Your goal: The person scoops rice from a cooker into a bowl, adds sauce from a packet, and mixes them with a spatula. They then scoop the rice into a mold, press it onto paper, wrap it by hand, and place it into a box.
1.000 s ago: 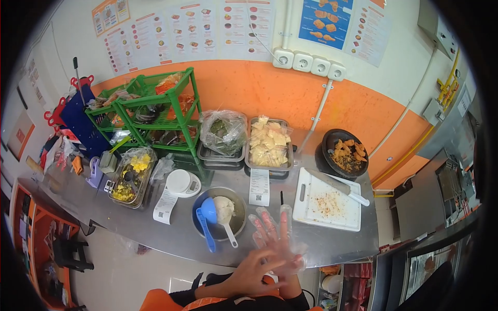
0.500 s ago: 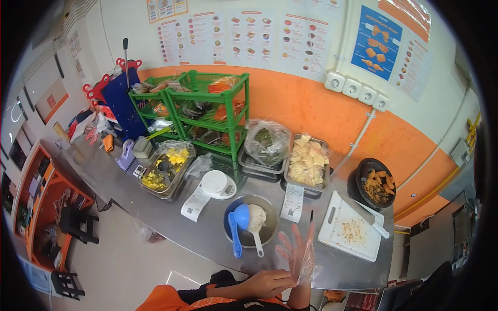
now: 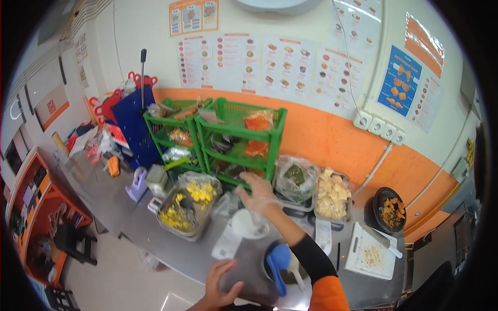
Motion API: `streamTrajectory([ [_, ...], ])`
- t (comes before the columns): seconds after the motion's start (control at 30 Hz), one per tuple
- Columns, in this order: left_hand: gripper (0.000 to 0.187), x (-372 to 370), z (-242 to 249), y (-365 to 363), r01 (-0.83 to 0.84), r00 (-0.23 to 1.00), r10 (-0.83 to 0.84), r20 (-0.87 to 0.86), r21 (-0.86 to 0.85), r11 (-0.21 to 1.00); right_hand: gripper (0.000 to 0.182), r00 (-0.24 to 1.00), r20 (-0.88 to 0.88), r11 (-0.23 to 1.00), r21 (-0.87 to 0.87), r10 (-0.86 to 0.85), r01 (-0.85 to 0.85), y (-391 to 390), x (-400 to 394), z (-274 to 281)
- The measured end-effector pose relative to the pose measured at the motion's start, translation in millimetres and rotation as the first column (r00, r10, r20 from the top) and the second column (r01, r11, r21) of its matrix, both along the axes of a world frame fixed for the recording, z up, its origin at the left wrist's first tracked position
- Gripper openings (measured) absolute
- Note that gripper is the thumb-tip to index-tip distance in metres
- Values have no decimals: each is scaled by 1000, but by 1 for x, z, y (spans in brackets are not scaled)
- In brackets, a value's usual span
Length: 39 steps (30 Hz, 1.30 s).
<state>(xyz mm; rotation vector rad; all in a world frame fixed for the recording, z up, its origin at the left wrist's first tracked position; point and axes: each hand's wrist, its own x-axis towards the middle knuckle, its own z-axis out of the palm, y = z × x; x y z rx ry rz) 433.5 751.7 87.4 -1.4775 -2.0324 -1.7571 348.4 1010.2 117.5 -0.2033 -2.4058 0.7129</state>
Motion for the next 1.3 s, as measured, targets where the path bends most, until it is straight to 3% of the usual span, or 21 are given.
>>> streamTrajectory([
  [0.03,44,-17,-6,-13,6,994,-10,107,36,999,30,974,-143,960,195,-173,200,7,-40,-8],
  [0.07,41,-34,-15,-25,10,977,-26,212,73,997,30,968,-161,954,203,-190,221,10,-68,2],
  [0.13,35,-74,-41,-56,82,946,-87,311,30,996,21,959,-284,936,333,-17,115,14,-117,24],
  [0.2,33,-109,-45,-86,128,935,-95,340,-77,989,12,893,-447,944,271,-50,188,-7,-130,66],
  [0.27,33,-131,-31,-101,171,919,-89,384,-185,968,15,739,-657,849,299,-147,435,5,-146,101],
  [0.3,24,-141,-18,-106,128,915,-58,399,-150,980,16,705,-550,652,339,-448,679,23,-156,114],
  [0.33,19,-152,-12,-111,85,909,-28,416,-120,989,19,546,-444,381,409,-711,829,47,-165,124],
  [0.4,18,-167,-16,-119,107,896,-39,443,-131,986,25,476,254,540,413,-842,734,97,-166,132],
  [0.5,18,-189,-24,-125,140,876,-49,479,-156,978,31,538,426,685,409,-728,602,126,-166,127],
  [0.57,17,-195,-28,-122,156,855,-51,517,-161,974,31,561,355,664,415,-748,622,124,-166,118],
  [0.6,17,-201,-97,-122,168,850,-64,522,-155,974,30,592,286,654,411,-754,635,125,-166,114],
  [0.67,17,-198,-242,-109,-73,997,43,-71,-504,861,30,637,249,683,311,-729,660,133,-167,107],
  [0.7,17,-194,-310,-109,-64,997,35,-67,-503,862,30,688,205,718,199,-696,667,138,-167,102],
  [0.73,16,-194,-297,-102,-93,991,33,-130,-488,868,30,682,207,713,200,-701,672,139,-166,102],
  [0.8,16,-196,-267,-112,-115,981,25,-192,-473,873,27,769,169,763,-114,-617,637,145,-164,103],
  [0.83,15,-206,-112,-111,150,976,-78,204,-365,919,27,765,170,759,-112,-621,641,134,-158,111],
  [0.87,15,-209,-14,-115,354,807,-214,551,-160,922,25,789,143,763,-199,-598,615,110,-151,128],
  [1.07,21,-225,11,-87,508,775,-401,489,-105,855,19,904,-143,884,-315,-404,345,123,-126,123],
  [1.13,31,-248,12,-56,502,833,-447,325,-104,859,19,912,-215,913,-298,-349,279,102,-112,133],
  [1.2,34,-265,47,-28,384,903,-391,178,71,921,18,888,-455,939,-333,-75,-91,73,-91,128],
  [1.3,33,-272,113,22,369,925,-380,20,205,907,16,976,-33,933,-288,217,-217,0,-48,150],
])
